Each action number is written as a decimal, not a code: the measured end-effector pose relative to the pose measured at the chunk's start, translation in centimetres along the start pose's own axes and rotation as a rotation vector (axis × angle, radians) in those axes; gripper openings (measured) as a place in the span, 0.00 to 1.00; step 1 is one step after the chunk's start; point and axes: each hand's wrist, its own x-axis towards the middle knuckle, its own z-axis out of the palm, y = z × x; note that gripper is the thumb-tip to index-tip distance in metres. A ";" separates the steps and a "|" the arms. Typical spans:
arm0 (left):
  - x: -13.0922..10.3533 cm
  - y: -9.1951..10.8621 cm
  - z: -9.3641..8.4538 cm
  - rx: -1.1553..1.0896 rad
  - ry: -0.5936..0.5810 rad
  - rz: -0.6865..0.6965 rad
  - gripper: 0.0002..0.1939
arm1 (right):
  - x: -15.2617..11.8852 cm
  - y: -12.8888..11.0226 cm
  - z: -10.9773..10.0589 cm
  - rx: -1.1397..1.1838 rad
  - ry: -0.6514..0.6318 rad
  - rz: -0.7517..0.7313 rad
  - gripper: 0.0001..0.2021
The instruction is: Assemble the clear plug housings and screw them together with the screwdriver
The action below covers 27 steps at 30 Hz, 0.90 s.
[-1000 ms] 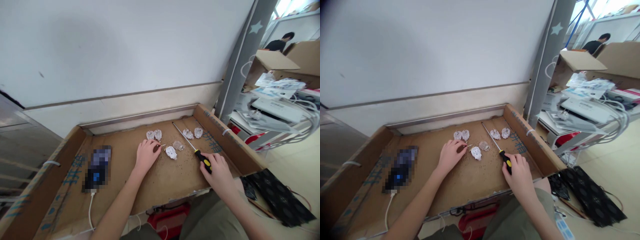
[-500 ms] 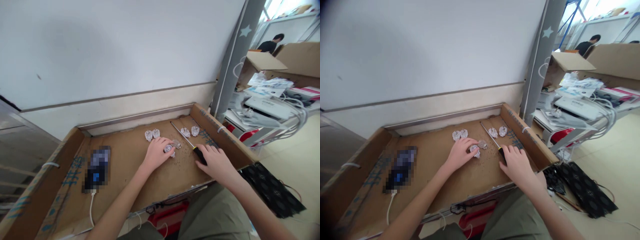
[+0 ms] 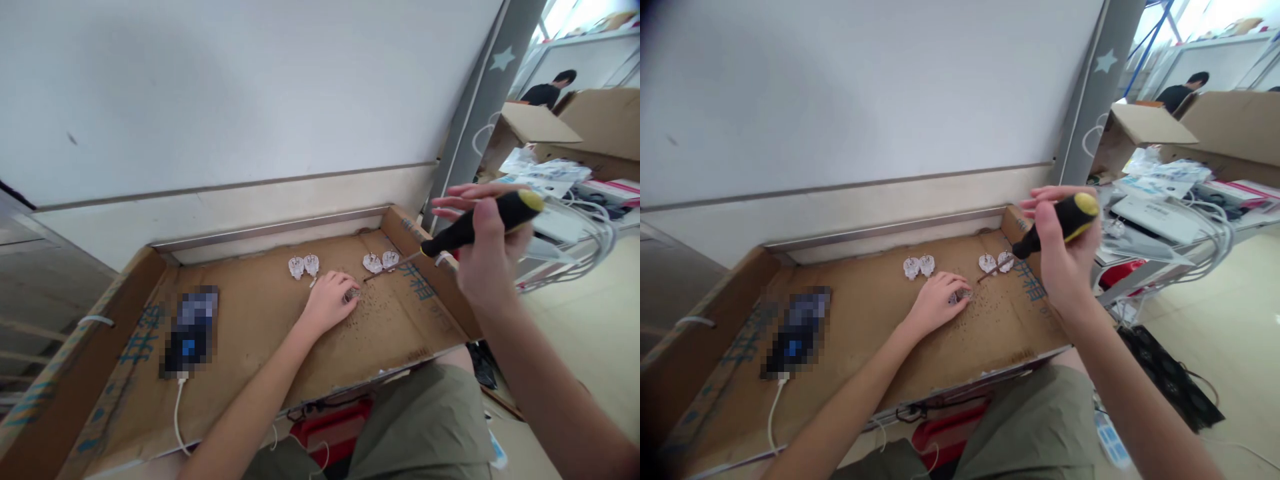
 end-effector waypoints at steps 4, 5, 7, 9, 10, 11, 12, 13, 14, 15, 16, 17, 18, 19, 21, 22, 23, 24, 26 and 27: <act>-0.1 -0.7 -0.3 0.005 0.020 -0.033 0.05 | 0.5 -0.7 3.3 0.126 0.012 0.131 0.18; -0.1 -0.8 -0.3 -0.010 0.006 -0.028 0.06 | 0.4 -1.4 3.5 0.143 0.044 0.114 0.18; -0.1 -0.7 0.0 -0.029 -0.007 -0.015 0.06 | 0.3 -3.1 3.5 0.189 0.090 0.069 0.19; 0.0 -0.4 0.4 -0.037 -0.012 -0.012 0.06 | 0.1 -4.7 3.4 0.218 0.078 0.044 0.19; 0.0 -0.2 0.6 -0.043 -0.015 -0.012 0.06 | 0.0 -5.2 3.5 0.228 0.059 0.050 0.19; 0.0 -0.1 0.7 -0.050 -0.015 -0.014 0.06 | -0.1 -5.4 3.6 0.238 0.040 0.069 0.19; 0.0 0.0 0.9 -0.059 -0.013 -0.018 0.06 | -0.3 -5.3 3.8 0.249 0.025 0.095 0.18; 0.1 0.1 0.9 -0.070 -0.008 -0.023 0.06 | -0.5 -5.1 4.0 0.260 0.013 0.123 0.17; 0.1 0.1 1.0 -0.080 -0.002 -0.031 0.06 | -0.7 -4.7 4.2 0.269 0.006 0.148 0.17; 0.1 0.1 1.0 -0.088 0.005 -0.040 0.05 | -0.8 -4.2 4.4 0.275 0.002 0.171 0.16; 0.1 0.0 1.1 -0.096 0.011 -0.047 0.05 | -0.9 -3.8 4.5 0.276 0.003 0.182 0.15; 0.1 0.0 1.1 -0.103 0.014 -0.052 0.05 | -0.9 -3.5 4.6 0.275 0.003 0.186 0.15; 0.0 -0.1 1.1 -0.108 0.015 -0.056 0.05 | -0.9 -3.3 4.6 0.273 0.007 0.191 0.15; 0.0 -0.1 1.1 -0.112 0.016 -0.058 0.05 | -0.8 -3.3 4.5 0.270 0.012 0.199 0.15; 0.0 -0.1 1.1 -0.114 0.016 -0.062 0.05 | -0.6 -3.6 4.4 0.266 0.024 0.216 0.15; 0.1 -0.1 1.1 -0.113 0.017 -0.061 0.05 | -0.5 -3.8 4.4 0.267 0.031 0.223 0.15; 0.1 -0.2 1.1 -0.112 0.018 -0.060 0.05 | -0.4 -4.0 4.4 0.269 0.041 0.230 0.15; 0.1 -0.2 1.2 -0.111 0.017 -0.056 0.05 | -0.4 -4.2 4.4 0.273 0.050 0.238 0.15; 0.1 -0.2 1.2 -0.111 0.011 -0.052 0.06 | -0.6 -4.3 4.5 0.277 0.064 0.247 0.15; 0.0 -0.2 1.2 -0.112 0.008 -0.052 0.05 | -0.7 -4.2 4.6 0.278 0.061 0.255 0.14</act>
